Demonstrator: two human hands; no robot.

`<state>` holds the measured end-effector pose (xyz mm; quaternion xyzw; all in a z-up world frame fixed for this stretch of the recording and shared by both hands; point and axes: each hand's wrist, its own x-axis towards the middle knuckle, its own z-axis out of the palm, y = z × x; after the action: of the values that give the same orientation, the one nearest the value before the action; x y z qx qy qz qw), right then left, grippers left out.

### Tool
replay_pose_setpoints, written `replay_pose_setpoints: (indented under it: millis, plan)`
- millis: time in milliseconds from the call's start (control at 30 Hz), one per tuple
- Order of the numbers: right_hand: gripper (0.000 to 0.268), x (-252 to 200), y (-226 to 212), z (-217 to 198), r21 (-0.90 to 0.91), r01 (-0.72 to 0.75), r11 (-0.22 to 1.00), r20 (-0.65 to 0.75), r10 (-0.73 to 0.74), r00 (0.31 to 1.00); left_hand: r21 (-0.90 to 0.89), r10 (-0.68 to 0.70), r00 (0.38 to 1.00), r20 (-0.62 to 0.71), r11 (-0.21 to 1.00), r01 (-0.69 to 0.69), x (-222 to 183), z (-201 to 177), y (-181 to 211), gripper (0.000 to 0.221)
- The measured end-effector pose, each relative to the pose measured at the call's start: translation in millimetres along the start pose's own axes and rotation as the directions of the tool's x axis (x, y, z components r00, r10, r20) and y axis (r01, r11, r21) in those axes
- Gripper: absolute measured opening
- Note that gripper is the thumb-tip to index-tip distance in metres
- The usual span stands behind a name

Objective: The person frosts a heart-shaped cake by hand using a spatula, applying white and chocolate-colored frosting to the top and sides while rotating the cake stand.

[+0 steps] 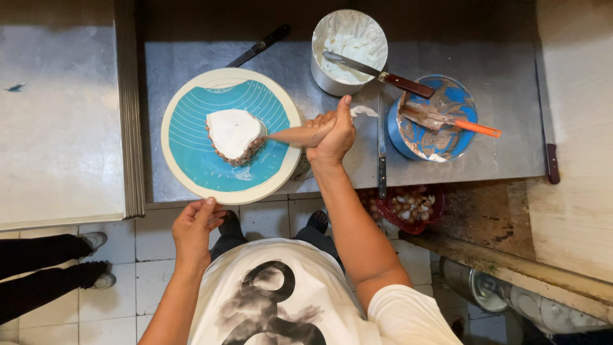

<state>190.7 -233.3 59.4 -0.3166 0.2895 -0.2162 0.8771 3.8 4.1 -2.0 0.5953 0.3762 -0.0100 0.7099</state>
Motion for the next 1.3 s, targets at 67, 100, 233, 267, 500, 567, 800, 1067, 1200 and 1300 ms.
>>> replay_pose_setpoints:
  millis: [67,100,233,267,500,567,800,1067,1200,1300]
  plan:
    - [0.062,-8,-12,6,0.032,-0.013,0.999,0.033,0.012,0.999,-0.018,0.022,0.999,-0.026,1.000,-0.023,7,-6,-9,0.019]
    - [0.062,-8,-10,5,0.026,-0.020,0.999,0.030,0.019,0.999,-0.017,0.015,0.999,-0.033,1.000,-0.016,5,-7,-10,0.019]
    - [0.063,4,-4,0,0.016,-0.019,1.000,0.042,0.018,0.999,-0.025,0.028,1.000,-0.009,0.999,-0.028,11,-1,-8,0.020]
    - [0.064,6,1,-6,-0.001,-0.028,1.000,0.014,0.028,1.000,-0.002,0.003,1.000,-0.004,1.000,-0.003,8,-3,-11,0.020]
    - [0.064,5,-2,3,0.033,-0.003,0.999,0.049,0.001,0.999,-0.022,0.029,0.999,-0.023,0.999,-0.029,5,1,2,0.024]
    - [0.062,8,4,-4,0.007,-0.025,1.000,0.016,0.025,1.000,-0.014,0.006,1.000,-0.020,1.000,-0.007,7,-3,-5,0.023]
    - [0.063,1,1,5,0.024,-0.036,0.999,0.050,0.034,0.998,-0.016,0.017,0.999,-0.031,1.000,-0.017,10,-5,-2,0.024]
    - [0.064,1,10,7,0.027,-0.045,0.999,0.026,0.044,0.999,0.004,-0.005,1.000,-0.016,1.000,0.005,6,-5,-3,0.022]
    - [0.064,-2,6,11,0.004,-0.060,0.998,0.021,0.060,0.998,-0.009,0.008,0.999,-0.037,1.000,-0.008,7,-4,3,0.021]
    - [0.063,-13,-1,20,0.024,-0.078,0.997,0.063,0.076,0.995,-0.014,0.013,0.998,-0.058,1.000,-0.014,2,-7,2,0.022]
